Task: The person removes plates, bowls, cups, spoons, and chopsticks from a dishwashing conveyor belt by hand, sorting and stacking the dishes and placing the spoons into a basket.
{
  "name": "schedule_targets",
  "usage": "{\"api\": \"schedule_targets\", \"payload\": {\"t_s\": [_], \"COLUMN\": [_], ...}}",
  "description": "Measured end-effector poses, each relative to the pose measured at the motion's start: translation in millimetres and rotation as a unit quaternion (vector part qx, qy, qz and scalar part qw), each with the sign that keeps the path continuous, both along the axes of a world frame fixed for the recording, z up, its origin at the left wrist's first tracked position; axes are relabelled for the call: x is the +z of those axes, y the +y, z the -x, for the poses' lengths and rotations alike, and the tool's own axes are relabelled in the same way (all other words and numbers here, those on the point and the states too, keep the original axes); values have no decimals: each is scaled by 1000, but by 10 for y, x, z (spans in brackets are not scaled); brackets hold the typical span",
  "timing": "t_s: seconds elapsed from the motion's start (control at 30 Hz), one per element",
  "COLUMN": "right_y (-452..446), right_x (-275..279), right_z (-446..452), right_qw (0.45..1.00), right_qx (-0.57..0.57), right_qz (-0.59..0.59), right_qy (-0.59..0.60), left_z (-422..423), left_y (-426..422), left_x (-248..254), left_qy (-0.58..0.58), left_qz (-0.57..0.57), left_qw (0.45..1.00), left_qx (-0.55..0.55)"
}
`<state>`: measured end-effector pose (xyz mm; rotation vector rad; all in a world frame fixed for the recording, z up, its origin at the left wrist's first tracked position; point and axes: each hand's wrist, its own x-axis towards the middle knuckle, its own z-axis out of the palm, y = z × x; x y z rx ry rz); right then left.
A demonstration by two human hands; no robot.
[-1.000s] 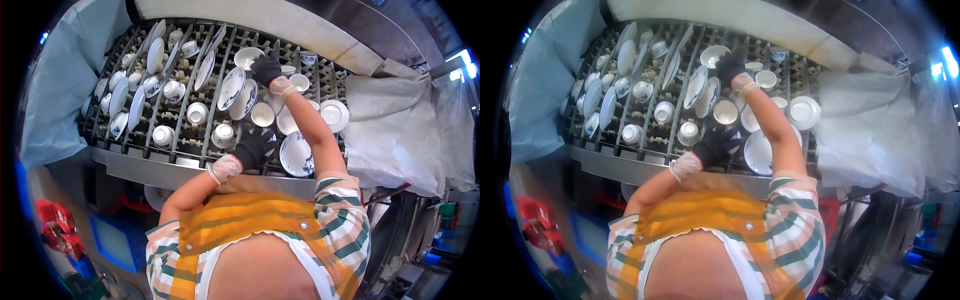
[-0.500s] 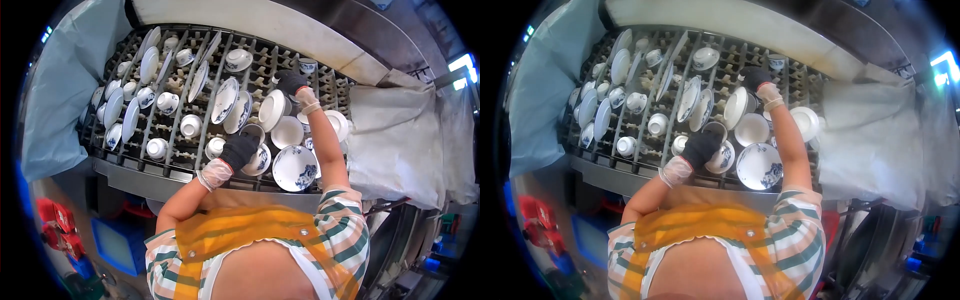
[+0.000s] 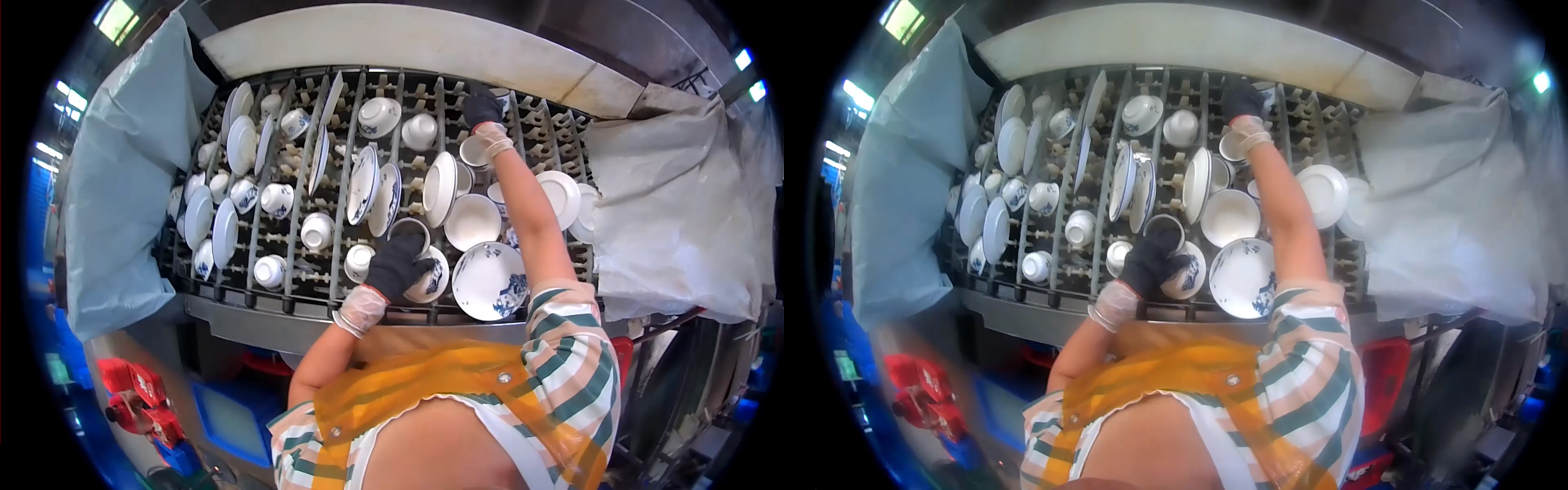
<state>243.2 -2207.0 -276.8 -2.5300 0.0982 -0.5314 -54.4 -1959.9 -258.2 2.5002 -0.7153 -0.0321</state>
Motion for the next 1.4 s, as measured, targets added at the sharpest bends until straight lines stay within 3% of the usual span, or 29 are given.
{"api": "schedule_targets", "payload": {"t_s": [0.1, 0.13, 0.23, 0.3, 0.33, 0.37, 0.43, 0.47, 0.5, 0.53, 0.57, 0.63, 0.7, 0.77, 0.83, 0.87, 0.9, 1.0, 1.07, 1.1, 1.17, 1.2, 1.27, 1.3, 1.37, 1.4], "right_y": [-348, -407, -478, -694, -643, -644, -619, -599, -583, -570, -514, -528, -555, -520, -423, -291, -183, -108, -253, -323, -442, -466, -551, -635, -428, -261], "right_x": [-227, -226, 296, 22, 1, 222, 121, 112, 70, 39, 138, -66, -24, 203, 386, 389, 411, 45, -98, -71, 120, 214, 444, 153, 159, 311], "right_z": [-209, -280, -297, -606, -506, -322, -182, -72, 91, 297, 578, 617, 915, 1106, 1387, 1451, 1555, 1569, 1269, 1246, 1354, 1447, 1632, 1576, 1759, 1884], "right_qw": [965, 974, 985, 988, 959, 969, 985, 985, 943, 855, 883, 912, 988, 968, 963, 981, 968, 958, 966, 980, 984, 984, 968, 984, 972, 969], "right_qx": [-44, -61, -5, 94, 100, 79, 117, 118, 246, 362, 343, 232, 103, 70, 159, 184, 221, 260, 235, 153, 43, 47, 45, 155, 221, 222], "right_qz": [211, 206, 70, -108, -266, -211, -45, -46, 110, 263, 252, 268, 118, 87, 156, 65, 58, 73, 103, 105, 42, 46, 160, 18, -52, -111], "right_qy": [-148, -71, 154, 53, 1, 102, 119, 119, 194, 261, 196, 205, 13, -226, -154, 15, 99, 94, 36, 65, -166, -164, -190, -90, -58, 17], "left_z": [-1, 17, -19, -37, -19, -7, -10, -21, -19, -8, -2, 37, 19, 22, 17, 30, 19, 19, 58, 72, 132, 142, 119, 84, 10, -51], "left_y": [-46, -71, -115, -162, -183, -200, -205, -196, -196, -209, -215, -231, -240, -262, -287, -302, -317, -320, -271, -229, -187, -144, -137, -152, -244, -272], "left_x": [-108, -38, -104, -82, -73, -37, -49, -49, -61, -77, -92, -136, -91, -90, -160, -110, -50, -55, -110, -129, -204, -288, -343, -368, -129, -90], "left_qy": [-33, 11, -25, -42, -58, -59, -65, -64, -87, -108, -103, -141, -85, -97, -107, -103, -103, -96, -86, -74, -101, -116, -152, -160, -150, -142], "left_qz": [-22, -2, -32, -41, -49, -38, -27, -28, -20, -11, -9, -61, -49, -33, -22, -20, -19, -26, -27, -28, -11, 1, 25, 10, 23, 13], "left_qw": [999, 999, 998, 997, 996, 996, 996, 996, 994, 992, 993, 984, 991, 990, 988, 989, 990, 991, 991, 991, 987, 984, 980, 978, 980, 982], "left_qx": [22, 41, 44, 47, 53, 57, 58, 59, 56, 55, 59, 91, 89, 101, 109, 103, 94, 88, 101, 112, 126, 133, 127, 136, 128, 121]}}
